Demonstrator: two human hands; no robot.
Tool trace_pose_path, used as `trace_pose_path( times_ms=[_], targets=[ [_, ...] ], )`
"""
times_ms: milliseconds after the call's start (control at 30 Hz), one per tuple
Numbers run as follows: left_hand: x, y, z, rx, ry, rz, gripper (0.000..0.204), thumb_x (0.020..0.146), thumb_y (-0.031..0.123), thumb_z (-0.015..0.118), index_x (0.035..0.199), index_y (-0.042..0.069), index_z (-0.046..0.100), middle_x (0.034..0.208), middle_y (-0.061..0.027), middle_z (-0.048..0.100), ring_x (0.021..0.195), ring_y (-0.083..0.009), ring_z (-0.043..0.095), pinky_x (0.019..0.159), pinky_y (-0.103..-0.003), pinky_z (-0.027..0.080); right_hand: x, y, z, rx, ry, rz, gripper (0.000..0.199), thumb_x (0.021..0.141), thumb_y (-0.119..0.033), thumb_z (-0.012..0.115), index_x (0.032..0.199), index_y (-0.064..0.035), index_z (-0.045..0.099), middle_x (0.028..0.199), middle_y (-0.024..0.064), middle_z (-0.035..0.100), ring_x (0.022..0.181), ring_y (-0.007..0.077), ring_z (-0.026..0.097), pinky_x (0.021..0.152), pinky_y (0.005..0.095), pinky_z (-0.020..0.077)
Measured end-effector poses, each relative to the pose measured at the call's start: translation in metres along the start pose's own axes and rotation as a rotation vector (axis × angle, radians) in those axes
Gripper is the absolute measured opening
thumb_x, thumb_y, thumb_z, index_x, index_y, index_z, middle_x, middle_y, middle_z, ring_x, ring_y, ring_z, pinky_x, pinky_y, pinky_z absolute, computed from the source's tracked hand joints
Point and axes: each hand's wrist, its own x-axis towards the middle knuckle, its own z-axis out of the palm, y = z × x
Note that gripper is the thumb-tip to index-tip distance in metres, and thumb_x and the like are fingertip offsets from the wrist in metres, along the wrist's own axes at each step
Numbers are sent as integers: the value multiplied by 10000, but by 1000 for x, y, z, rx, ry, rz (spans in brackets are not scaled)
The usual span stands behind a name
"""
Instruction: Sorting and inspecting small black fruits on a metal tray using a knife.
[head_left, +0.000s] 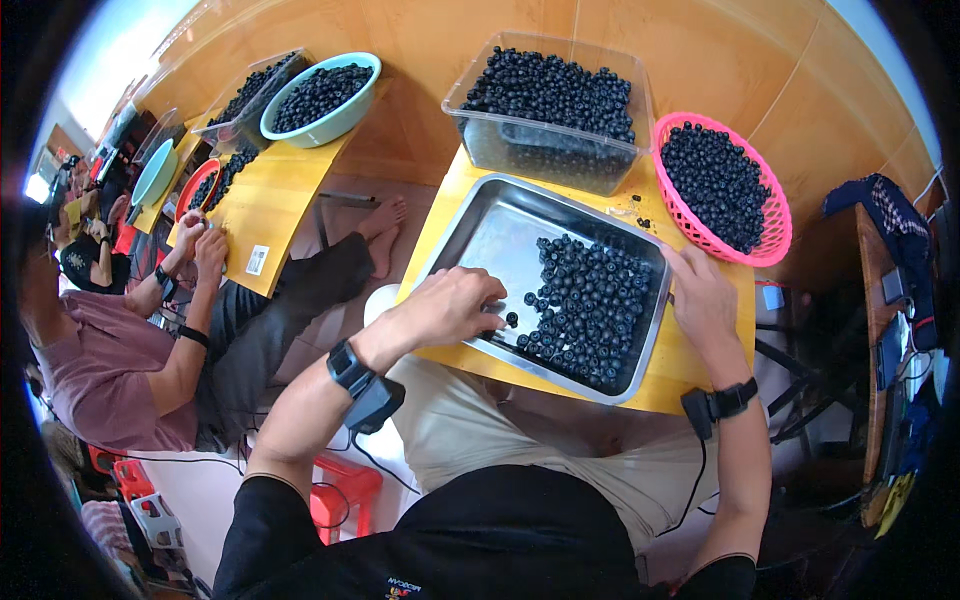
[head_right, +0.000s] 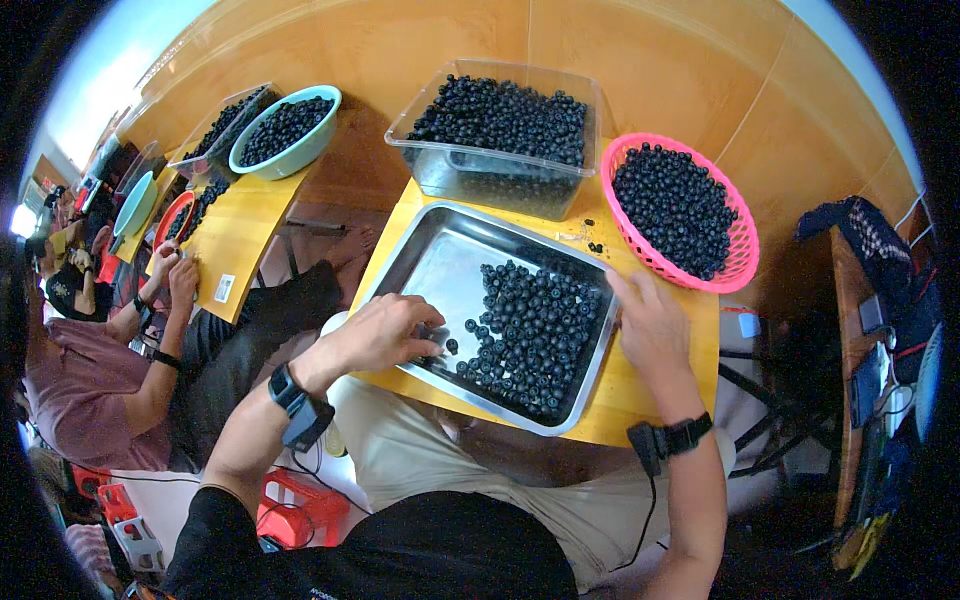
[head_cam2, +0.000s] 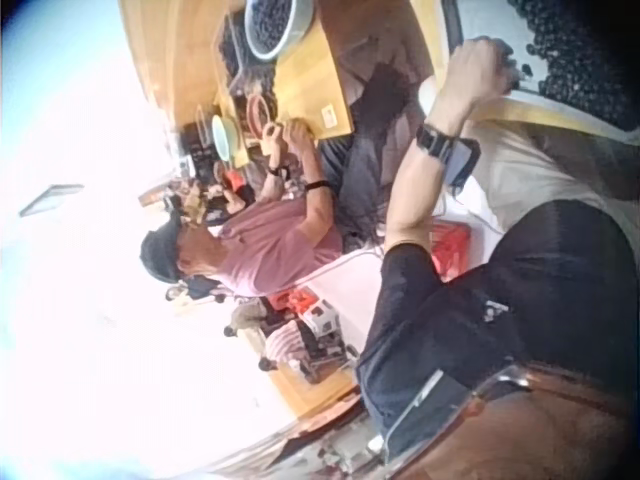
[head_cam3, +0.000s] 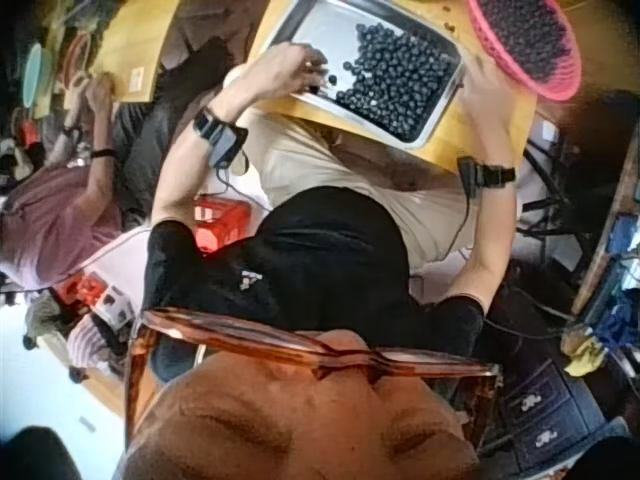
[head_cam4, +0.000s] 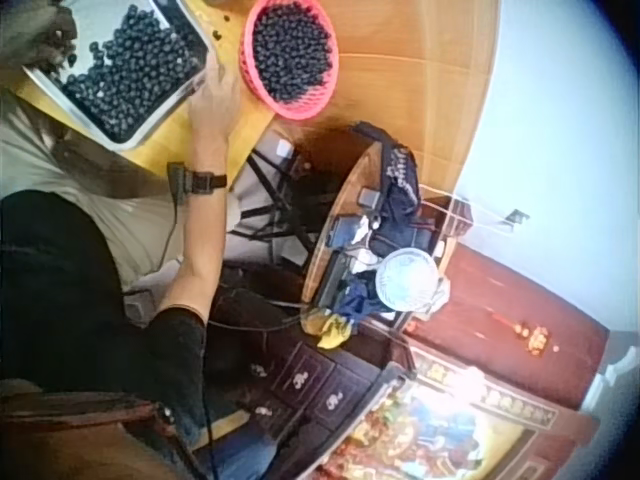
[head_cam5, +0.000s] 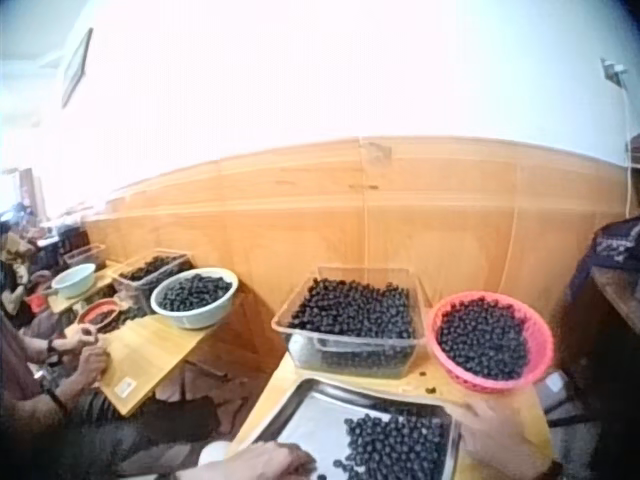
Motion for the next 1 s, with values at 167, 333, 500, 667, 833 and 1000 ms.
trace_pose_path(
  times_ms=[167,333,500,667,833,1000],
  targets=[
    [20,1,-4,-44,-175,-74,357,856,267,786,1126,44,721,1087,-161,700,1001,-356,688,862,-436,536,-36,8,-33,19,-14,149,307,881,-103,662,1188,-113,683,1093,111,651,961,317,660,774,442,548],
    [28,1,0,-35,-242,52,265,868,217,766,1099,94,725,1068,-123,681,979,-339,680,836,-446,528,-81,27,-38,90,-19,334,256,895,-175,697,1132,-77,687,1109,112,654,985,335,655,804,446,542],
    [29,7,1,-50,-247,61,220,873,188,761,1055,77,707,1044,-125,662,912,-326,683,792,-428,534,-94,23,-29,156,-79,415,342,868,-265,734,1145,-70,683,1137,112,658,1006,357,628,828,456,527],
    [31,10,6,-79,-247,93,248,852,150,767,1084,81,713,1065,-120,673,961,-333,686,832,-435,541,-89,20,-24,151,-144,447,321,884,-263,715,1141,-72,690,1080,111,651,1013,354,607,834,477,514],
    [31,15,5,-97,-270,90,253,839,123,763,1079,68,703,1065,-138,670,984,-349,675,864,-442,530,-86,16,-19,107,-223,490,285,887,-250,712,1112,-75,701,1013,127,627,993,354,606,827,489,506],
    [31,16,4,-82,-328,69,270,833,108,751,1089,56,685,1063,-147,666,994,-368,663,875,-451,520,-85,17,-17,222,-235,537,224,877,-235,722,1020,-66,693,930,154,630,918,376,627,807,498,499]
  ],
)
